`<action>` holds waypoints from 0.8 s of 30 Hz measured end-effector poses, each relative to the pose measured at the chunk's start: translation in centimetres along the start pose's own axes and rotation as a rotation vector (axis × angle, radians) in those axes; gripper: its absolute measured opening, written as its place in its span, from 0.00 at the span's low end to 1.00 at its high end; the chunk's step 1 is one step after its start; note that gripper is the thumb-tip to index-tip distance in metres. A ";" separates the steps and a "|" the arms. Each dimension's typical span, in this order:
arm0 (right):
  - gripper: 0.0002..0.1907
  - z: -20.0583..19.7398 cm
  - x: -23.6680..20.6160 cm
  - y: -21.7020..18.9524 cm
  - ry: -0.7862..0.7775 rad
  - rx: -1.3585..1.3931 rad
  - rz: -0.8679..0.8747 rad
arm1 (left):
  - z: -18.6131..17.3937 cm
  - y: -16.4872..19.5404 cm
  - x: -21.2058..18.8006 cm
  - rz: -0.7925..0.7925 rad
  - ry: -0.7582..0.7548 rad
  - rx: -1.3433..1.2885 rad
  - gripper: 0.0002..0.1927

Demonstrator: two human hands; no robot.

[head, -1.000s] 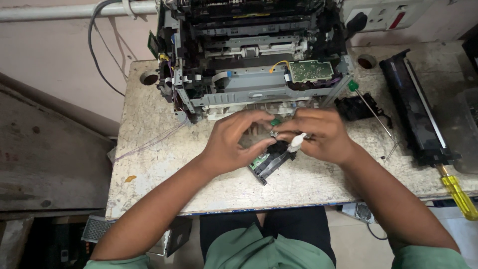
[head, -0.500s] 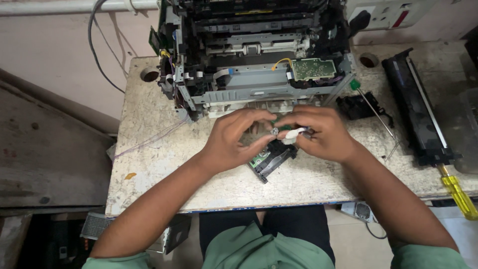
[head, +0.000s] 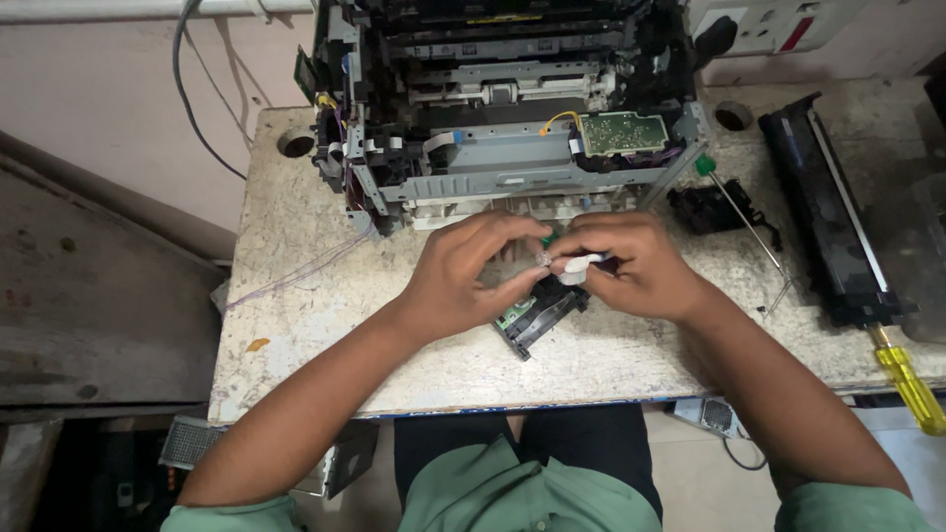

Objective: The person disassembles a small black plastic housing containing a green circuit board, removes a screw with a screwdriver, and cleans the board with a toothbrush. The person then reassembles the housing and places the unit on the table.

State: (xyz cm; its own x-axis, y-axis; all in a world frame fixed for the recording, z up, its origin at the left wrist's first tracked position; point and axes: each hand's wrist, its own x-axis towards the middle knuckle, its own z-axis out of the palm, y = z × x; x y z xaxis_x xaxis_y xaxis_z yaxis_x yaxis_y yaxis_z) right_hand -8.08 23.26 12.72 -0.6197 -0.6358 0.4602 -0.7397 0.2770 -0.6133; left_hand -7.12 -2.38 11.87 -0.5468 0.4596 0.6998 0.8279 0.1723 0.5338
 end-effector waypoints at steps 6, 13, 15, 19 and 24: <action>0.17 -0.1 -0.1 0.0 -0.014 -0.003 0.029 | 0.0 0.0 0.1 -0.016 -0.009 -0.012 0.23; 0.16 -0.3 0.0 -0.1 -0.023 0.008 0.029 | 0.0 0.0 0.2 -0.015 -0.002 -0.013 0.23; 0.15 -0.3 0.0 -0.1 -0.018 0.023 -0.003 | 0.0 0.1 0.2 -0.006 0.002 -0.014 0.23; 0.13 0.0 0.0 -0.2 -0.025 0.018 0.005 | -0.1 0.2 -0.1 -0.033 -0.015 -0.016 0.23; 0.15 0.1 0.0 -0.3 -0.028 -0.002 0.010 | -0.1 0.2 -0.2 -0.028 -0.021 -0.002 0.24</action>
State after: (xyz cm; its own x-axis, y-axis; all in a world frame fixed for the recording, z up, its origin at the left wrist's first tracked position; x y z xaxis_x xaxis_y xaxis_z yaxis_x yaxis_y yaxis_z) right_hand -7.87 23.16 12.84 -0.6195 -0.6527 0.4361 -0.7341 0.2848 -0.6165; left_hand -6.87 -2.52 11.88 -0.5671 0.4725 0.6746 0.8120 0.1834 0.5541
